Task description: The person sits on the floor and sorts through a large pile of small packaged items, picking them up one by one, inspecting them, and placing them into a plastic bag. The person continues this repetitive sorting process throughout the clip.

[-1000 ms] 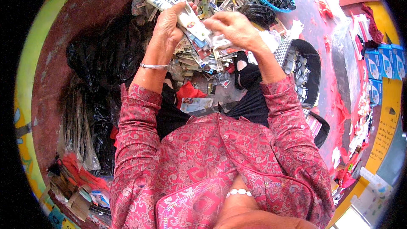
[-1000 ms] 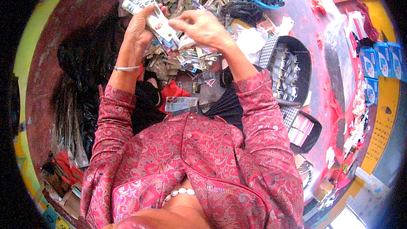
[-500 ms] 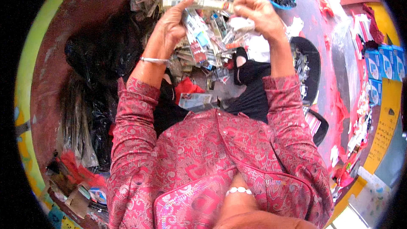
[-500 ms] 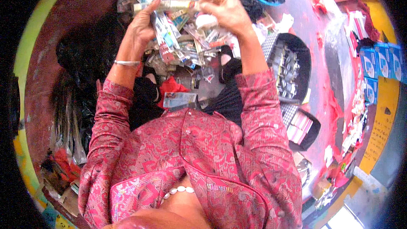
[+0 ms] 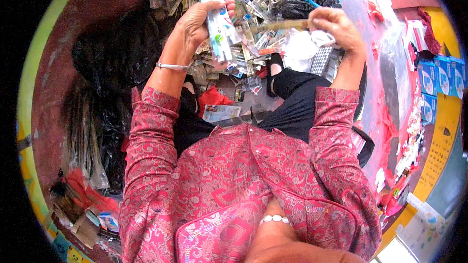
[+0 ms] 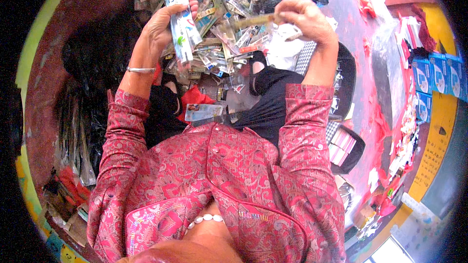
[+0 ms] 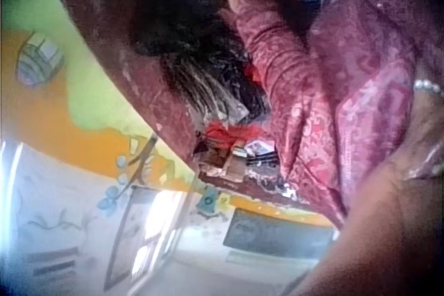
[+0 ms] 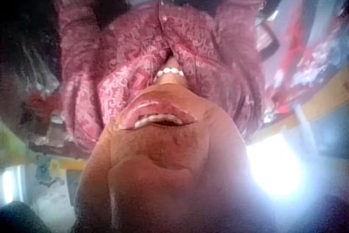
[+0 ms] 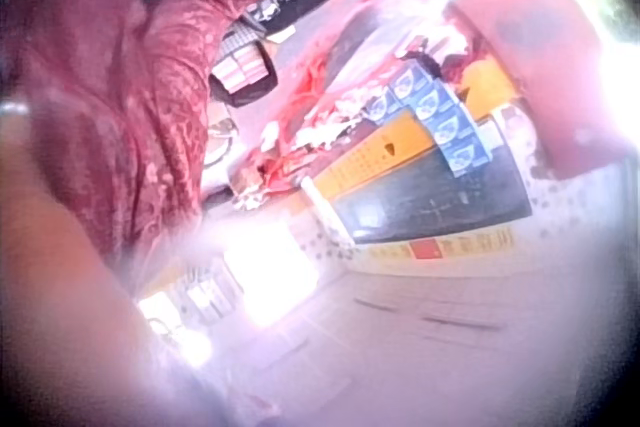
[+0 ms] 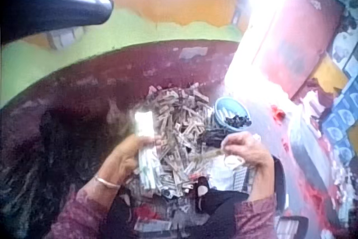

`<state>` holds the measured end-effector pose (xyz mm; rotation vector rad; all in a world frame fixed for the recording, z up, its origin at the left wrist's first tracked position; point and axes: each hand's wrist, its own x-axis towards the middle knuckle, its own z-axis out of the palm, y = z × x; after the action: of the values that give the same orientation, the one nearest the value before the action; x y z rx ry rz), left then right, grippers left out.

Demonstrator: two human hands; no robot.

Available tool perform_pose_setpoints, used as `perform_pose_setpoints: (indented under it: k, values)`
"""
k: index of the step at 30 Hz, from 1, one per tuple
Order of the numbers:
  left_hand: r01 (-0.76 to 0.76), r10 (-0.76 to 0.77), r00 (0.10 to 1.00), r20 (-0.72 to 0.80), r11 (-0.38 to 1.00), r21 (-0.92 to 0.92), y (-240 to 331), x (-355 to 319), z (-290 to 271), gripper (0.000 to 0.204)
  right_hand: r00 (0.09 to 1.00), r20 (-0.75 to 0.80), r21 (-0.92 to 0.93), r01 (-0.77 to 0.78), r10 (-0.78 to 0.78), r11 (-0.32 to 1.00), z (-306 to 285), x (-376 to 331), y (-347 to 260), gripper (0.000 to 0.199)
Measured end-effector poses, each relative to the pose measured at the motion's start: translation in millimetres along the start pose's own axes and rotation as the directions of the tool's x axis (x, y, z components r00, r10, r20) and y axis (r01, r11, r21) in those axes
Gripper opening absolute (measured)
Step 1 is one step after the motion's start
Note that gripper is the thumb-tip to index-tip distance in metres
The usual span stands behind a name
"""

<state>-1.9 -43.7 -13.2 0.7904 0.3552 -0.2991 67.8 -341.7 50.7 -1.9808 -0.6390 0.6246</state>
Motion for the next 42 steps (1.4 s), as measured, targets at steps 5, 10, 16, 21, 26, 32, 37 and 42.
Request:
perform_pose_setpoints:
  k: [5, 10, 16, 21, 26, 32, 37, 42]
  values:
    - [0.144, -0.139, 0.937, 0.320, 0.990, 0.008, -15.8, 2.1, 3.7, 0.042, 0.964, 0.257, -0.290, 0.150, -0.075, 0.945, 25.3, 19.6, -26.2, 0.013]
    - [0.338, -0.312, 0.791, 0.526, 0.940, 0.049, -37.2, -3.4, 14.8, 0.054, 0.960, 0.243, -0.188, 0.190, -0.141, 0.964, 40.7, 40.4, -29.4, 0.013]
    - [0.277, -0.304, 0.833, 0.463, 0.952, 0.127, -41.6, -11.8, 29.3, 0.052, 0.990, -0.008, -0.141, 0.138, -0.140, 0.980, 49.4, 59.6, 0.2, 0.020]
    - [0.154, -0.153, 0.988, 0.036, 0.988, -0.004, -31.4, 13.9, 8.4, 0.018, 0.914, -0.395, -0.234, 0.001, -0.095, 0.972, 52.0, 46.5, -24.1, 0.037]
    - [-0.140, 0.084, 0.952, -0.296, 0.975, -0.172, -6.9, 20.4, -12.8, 0.015, 0.954, 0.262, -0.106, -0.123, 0.147, 0.987, 84.3, 27.6, -31.4, 0.031]
    - [-0.228, 0.126, 0.939, -0.320, 0.924, -0.308, 1.1, 31.0, -20.1, 0.013, 0.927, 0.328, 0.294, -0.281, 0.179, 0.914, 132.2, 31.4, -19.0, 0.031]
    - [-0.367, 0.214, 0.904, -0.370, 0.832, -0.416, 7.5, 17.6, -12.6, 0.020, 0.974, 0.152, 0.583, -0.227, 0.170, 0.780, 137.3, 37.1, -12.6, 0.023]
    - [-0.371, 0.211, 0.916, -0.342, 0.772, -0.517, 13.5, 12.7, -6.6, 0.026, 0.993, 0.044, 0.522, -0.114, 0.106, 0.845, 133.4, 33.5, -19.5, 0.020]
